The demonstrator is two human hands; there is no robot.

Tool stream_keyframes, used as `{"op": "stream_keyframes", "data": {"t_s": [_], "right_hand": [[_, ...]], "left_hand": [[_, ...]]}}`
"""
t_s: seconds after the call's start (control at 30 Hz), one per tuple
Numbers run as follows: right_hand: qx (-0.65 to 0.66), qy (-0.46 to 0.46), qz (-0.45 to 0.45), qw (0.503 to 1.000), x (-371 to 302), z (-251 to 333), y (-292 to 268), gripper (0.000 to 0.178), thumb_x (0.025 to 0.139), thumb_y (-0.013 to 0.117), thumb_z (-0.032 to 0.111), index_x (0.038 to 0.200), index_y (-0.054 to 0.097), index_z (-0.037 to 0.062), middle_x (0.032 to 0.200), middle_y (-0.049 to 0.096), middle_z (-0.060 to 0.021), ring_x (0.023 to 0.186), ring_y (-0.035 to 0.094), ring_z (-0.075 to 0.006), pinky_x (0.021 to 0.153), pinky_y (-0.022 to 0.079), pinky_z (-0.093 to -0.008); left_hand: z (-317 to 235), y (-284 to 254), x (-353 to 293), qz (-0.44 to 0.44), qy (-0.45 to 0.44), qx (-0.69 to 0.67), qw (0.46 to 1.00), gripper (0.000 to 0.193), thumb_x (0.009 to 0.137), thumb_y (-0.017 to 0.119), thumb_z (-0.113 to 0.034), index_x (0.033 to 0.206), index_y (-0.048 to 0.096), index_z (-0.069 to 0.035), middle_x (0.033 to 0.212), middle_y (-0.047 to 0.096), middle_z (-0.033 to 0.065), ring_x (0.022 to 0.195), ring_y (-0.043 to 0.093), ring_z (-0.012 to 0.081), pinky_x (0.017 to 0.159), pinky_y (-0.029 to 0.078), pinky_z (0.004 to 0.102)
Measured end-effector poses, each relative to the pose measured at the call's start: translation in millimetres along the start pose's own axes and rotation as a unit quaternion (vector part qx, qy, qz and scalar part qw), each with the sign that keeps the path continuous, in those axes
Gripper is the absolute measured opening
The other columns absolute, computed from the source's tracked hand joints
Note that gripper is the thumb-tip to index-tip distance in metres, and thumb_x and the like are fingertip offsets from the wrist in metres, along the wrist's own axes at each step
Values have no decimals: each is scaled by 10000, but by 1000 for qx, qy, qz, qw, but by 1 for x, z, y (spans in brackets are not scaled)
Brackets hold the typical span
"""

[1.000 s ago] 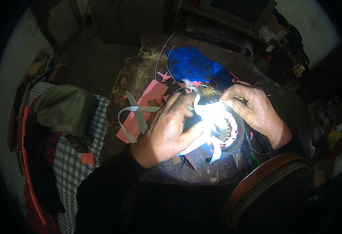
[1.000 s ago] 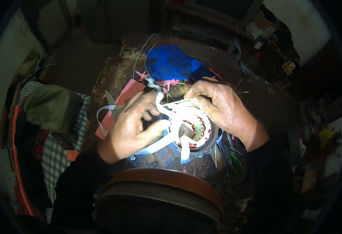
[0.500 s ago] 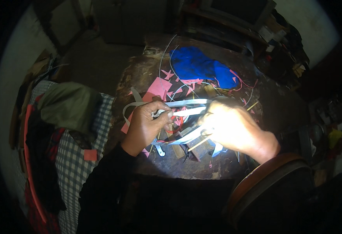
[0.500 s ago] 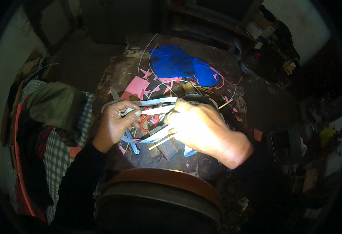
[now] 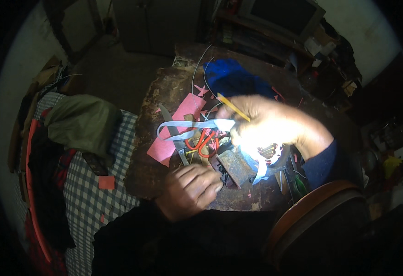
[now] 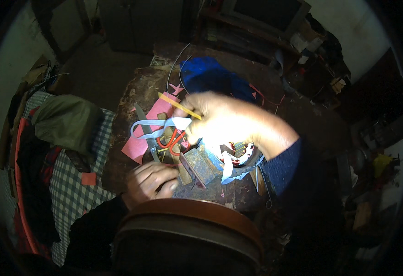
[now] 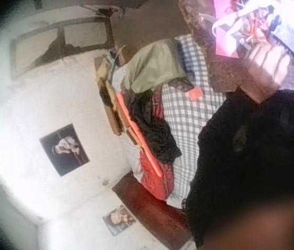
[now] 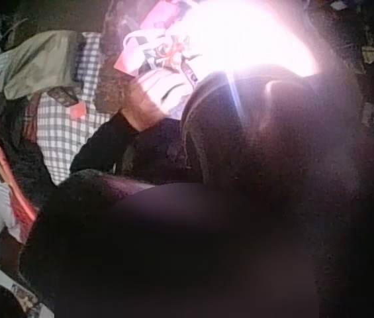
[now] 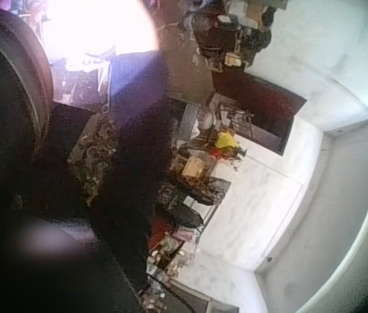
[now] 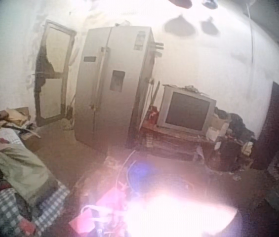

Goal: The person winds a white insulating tape around a motor stator core, repeatedly pulling the tape from a roll and wrapping it around the stator's slots. The person uses a small stick to press the tape into place while holding the stator with the other hand.

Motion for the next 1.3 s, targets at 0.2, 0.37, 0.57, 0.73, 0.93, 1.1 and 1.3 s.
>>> {"op": "stream_keyframes", "data": {"t_s": [0.2, 0.37, 0.57, 0.73, 0.93, 1.1, 1.3], "right_hand": [[37, -79, -69, 994, -8, 79, -17, 444, 1019, 676, 31, 1459, 629, -10, 957, 764, -115, 644, 641, -76, 533, 479, -194], [83, -91, -149, 981, -28, 110, -22, 366, 1028, 719, 99, 1374, 677, -12, 903, 760, -115, 491, 456, -16, 415, 299, -191], [-9, -227, -241, 943, -94, 146, -61, 378, 1054, 670, 120, 1400, 653, -29, 952, 778, -134, 466, 477, -31, 396, 307, -194], [-53, -267, -364, 890, -170, 149, -107, 381, 1063, 651, 122, 1412, 638, -31, 943, 771, -128, 475, 483, -34, 408, 325, -194], [-77, -252, -444, 856, -219, 129, -141, 385, 1075, 628, 125, 1426, 621, -33, 932, 764, -122, 485, 491, -37, 422, 347, -194], [-81, -241, -486, 836, -255, 115, -152, 389, 1084, 609, 128, 1438, 606, -34, 923, 757, -116, 493, 497, -39, 433, 365, -194], [-84, -228, -493, 836, -286, 106, -114, 393, 1095, 587, 131, 1452, 588, -36, 912, 750, -110, 503, 505, -42, 447, 387, -194]], "left_hand": [[91, 56, 36, 57, -220, -19, 974, 271, 1007, 682, -92, 1254, 687, 19, 1136, 761, 213, 1018, 761, 359, 921, 590, 421], [107, 83, 63, 109, -211, -56, 970, 224, 1014, 668, -119, 1181, 707, 25, 1092, 784, 203, 1014, 762, 375, 921, 580, 451], [109, 74, 69, 180, -230, -113, 950, 105, 1000, 611, -67, 955, 667, 10, 898, 765, 131, 868, 770, 246, 776, 581, 423], [108, 47, 71, 91, -336, -418, 839, 90, 1029, 571, -47, 967, 630, -20, 947, 696, 61, 890, 725, 162, 817, 573, 321], [112, 77, 77, 167, -245, -84, 951, 413, 1049, 669, -293, 1214, 726, 81, 1110, 760, 262, 1037, 746, 402, 931, 564, 464], [107, 99, 94, 199, -166, 40, 965, 221, 1000, 700, -172, 998, 707, 48, 947, 733, 245, 855, 723, 418, 785, 561, 488], [89, 87, 115, 184, -131, 10, 974, 87, 1009, 629, -76, 977, 657, -1, 883, 733, 175, 802, 750, 310, 728, 588, 445]]}}
Point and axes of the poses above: each hand's wrist, its own x-axis towards the middle knuckle, its own y-axis out of the palm, z = x × y, the point moved 9 cm from there along x, towards the middle knuckle
